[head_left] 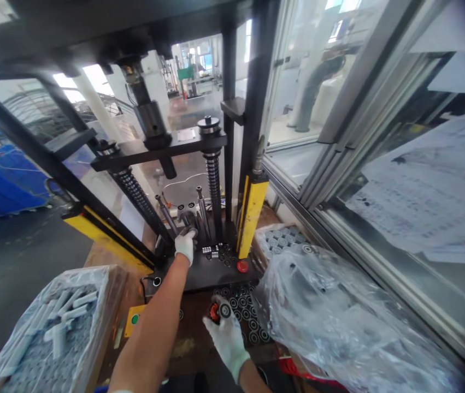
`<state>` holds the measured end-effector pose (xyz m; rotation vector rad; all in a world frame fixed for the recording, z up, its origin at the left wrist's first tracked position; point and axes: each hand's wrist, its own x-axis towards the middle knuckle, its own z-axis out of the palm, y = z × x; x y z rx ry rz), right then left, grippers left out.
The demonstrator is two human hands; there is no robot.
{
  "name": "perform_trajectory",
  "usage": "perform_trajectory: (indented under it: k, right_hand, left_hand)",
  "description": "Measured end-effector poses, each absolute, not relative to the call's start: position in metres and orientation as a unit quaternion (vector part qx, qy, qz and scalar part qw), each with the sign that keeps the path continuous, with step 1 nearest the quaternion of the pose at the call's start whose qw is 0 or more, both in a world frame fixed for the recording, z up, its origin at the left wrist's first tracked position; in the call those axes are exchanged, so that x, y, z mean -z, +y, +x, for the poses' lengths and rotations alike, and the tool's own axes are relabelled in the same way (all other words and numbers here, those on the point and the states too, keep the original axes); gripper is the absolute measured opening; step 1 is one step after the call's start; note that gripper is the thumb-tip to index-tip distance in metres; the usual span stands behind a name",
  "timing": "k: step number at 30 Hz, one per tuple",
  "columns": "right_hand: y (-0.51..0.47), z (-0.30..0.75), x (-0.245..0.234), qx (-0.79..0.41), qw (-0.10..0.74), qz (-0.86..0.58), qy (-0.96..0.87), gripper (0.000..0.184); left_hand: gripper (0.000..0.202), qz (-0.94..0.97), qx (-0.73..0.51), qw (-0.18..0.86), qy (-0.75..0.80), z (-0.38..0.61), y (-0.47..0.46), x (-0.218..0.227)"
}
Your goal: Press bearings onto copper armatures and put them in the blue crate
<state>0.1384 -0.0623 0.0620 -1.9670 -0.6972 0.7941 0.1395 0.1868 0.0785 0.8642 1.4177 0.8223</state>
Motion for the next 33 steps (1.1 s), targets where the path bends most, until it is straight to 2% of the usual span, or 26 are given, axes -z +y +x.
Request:
perform_trajectory:
  k: [3,5,7,9,12,14,18,21,23,25,28,30,33]
  right_hand:
    - [-0.048,0.148,-0.097,-0.36,0.441,-0.786,-0.242,0.025]
    - [-0.031,0.156,-0.131,-0.368,0.478,-0.764,-0.228,0.032]
    - [-0.005,0.163,-0.164,-0.327,0.52,-0.752,-0.237,0.041]
    - [0.027,0.169,-0.188,-0.264,0.552,-0.748,-0.257,0.047]
    - [0.075,0.176,-0.198,-0.198,0.599,-0.728,-0.268,0.048]
    - [0.1,0.179,-0.191,-0.184,0.624,-0.711,-0.267,0.049]
    - [0.124,0.18,-0.171,-0.176,0.64,-0.699,-0.265,0.057]
    - [0.13,0.18,-0.172,-0.16,0.593,-0.734,-0.29,0.053]
    - [0.137,0.181,-0.181,-0.148,0.516,-0.779,-0.325,0.046]
    - [0.149,0.184,-0.191,-0.148,0.404,-0.828,-0.359,0.041]
    - [0.176,0.192,-0.2,-0.156,0.262,-0.864,-0.401,0.045]
    - [0.196,0.197,-0.201,-0.165,0.222,-0.863,-0.424,0.048]
    - [0.216,0.203,-0.202,-0.203,0.226,-0.852,-0.427,0.053]
  left_hand:
    - [0.034,0.339,-0.345,0.615,0.623,0.146,0.188,-0.089]
    - [0.033,0.336,-0.354,0.617,0.617,0.138,0.181,-0.098]
    - [0.035,0.375,-0.376,0.62,0.577,0.113,0.157,-0.1]
    - [0.037,0.446,-0.385,0.626,0.511,0.074,0.115,-0.089]
    - [0.04,0.472,-0.284,0.651,0.522,0.0,0.033,-0.045]
    - [0.04,0.501,-0.208,0.611,0.577,-0.049,-0.015,-0.012]
    - [0.039,0.618,-0.218,0.422,0.627,-0.122,-0.044,0.017]
    - [0.044,0.668,-0.222,0.269,0.658,-0.149,-0.02,0.009]
    - [0.049,0.674,-0.205,0.221,0.675,-0.156,-0.001,0.004]
    - [0.053,0.669,-0.18,0.224,0.685,-0.158,0.009,0.003]
    - [0.053,0.664,-0.149,0.251,0.689,-0.158,0.011,0.008]
    - [0.052,0.668,-0.134,0.248,0.688,-0.158,0.009,0.01]
    - [0.052,0.678,-0.119,0.231,0.687,-0.158,0.008,0.008]
